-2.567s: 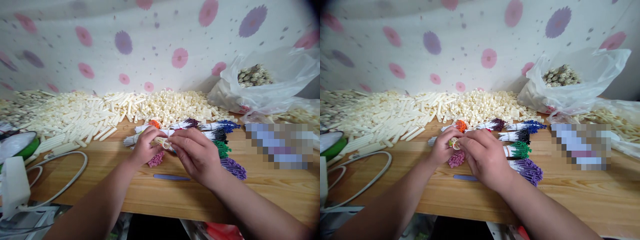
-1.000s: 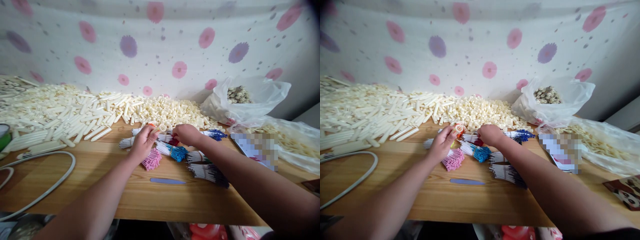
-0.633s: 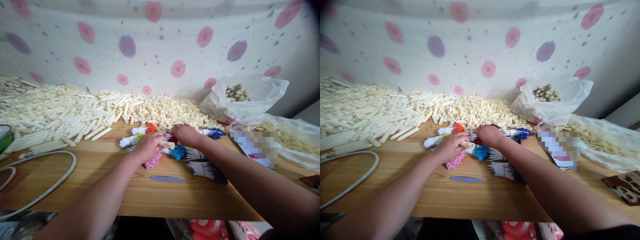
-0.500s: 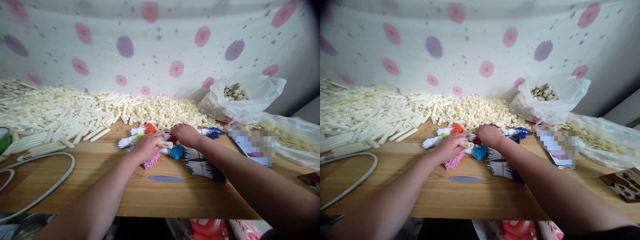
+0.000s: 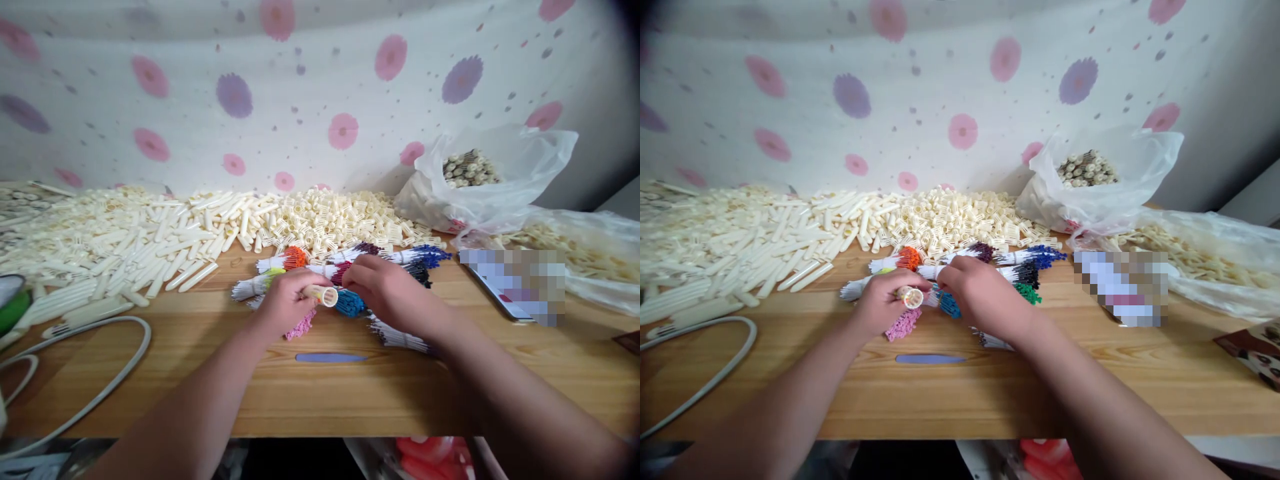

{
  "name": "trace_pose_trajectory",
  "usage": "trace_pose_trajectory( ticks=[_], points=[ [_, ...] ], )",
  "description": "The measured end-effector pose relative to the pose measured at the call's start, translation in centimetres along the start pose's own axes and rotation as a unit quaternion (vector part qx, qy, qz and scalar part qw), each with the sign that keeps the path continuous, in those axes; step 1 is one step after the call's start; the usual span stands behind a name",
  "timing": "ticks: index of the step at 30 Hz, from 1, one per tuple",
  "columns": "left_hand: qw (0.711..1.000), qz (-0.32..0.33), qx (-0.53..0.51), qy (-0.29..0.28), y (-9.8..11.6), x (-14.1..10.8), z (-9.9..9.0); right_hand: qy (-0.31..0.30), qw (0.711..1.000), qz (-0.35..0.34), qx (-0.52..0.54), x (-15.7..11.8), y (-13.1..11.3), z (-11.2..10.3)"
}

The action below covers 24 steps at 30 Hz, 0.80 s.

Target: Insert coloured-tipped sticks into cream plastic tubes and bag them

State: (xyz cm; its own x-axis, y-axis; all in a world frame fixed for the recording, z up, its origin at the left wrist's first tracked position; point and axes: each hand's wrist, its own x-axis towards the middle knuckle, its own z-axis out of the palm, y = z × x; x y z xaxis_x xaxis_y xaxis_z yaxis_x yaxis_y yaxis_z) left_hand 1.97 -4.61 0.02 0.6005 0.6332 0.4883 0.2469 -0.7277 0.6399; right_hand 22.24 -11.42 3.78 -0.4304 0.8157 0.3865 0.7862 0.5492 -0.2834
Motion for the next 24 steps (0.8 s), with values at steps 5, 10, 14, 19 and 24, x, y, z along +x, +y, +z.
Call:
trace_pose_trajectory(
  ticks=[5,10,14,19,24],
  points=[
    [0.989,-0.115,-0.089,-0.001,0.4,-0.1,0.4,0.116,0.983,0.028,0.138,0.5,-0.5,1.9],
    [0.972,-0.171,-0.157,0.035,0.7,0.0,0.5,0.172,0.912,0.120,0.353,0.0,-0.1,3.3],
    [0.972,-0.166,-0.163,0.039,0.6,0.0,0.6,0.191,0.907,0.155,0.341,0.0,-0.5,3.7],
    [0.982,-0.132,-0.131,0.037,0.7,0.0,0.8,0.239,0.934,0.131,0.232,0.3,-1.3,4.1],
    [0.989,-0.086,-0.097,0.070,0.3,0.1,0.8,0.304,0.932,0.059,0.187,-1.0,-2.2,2.3]
  ],
)
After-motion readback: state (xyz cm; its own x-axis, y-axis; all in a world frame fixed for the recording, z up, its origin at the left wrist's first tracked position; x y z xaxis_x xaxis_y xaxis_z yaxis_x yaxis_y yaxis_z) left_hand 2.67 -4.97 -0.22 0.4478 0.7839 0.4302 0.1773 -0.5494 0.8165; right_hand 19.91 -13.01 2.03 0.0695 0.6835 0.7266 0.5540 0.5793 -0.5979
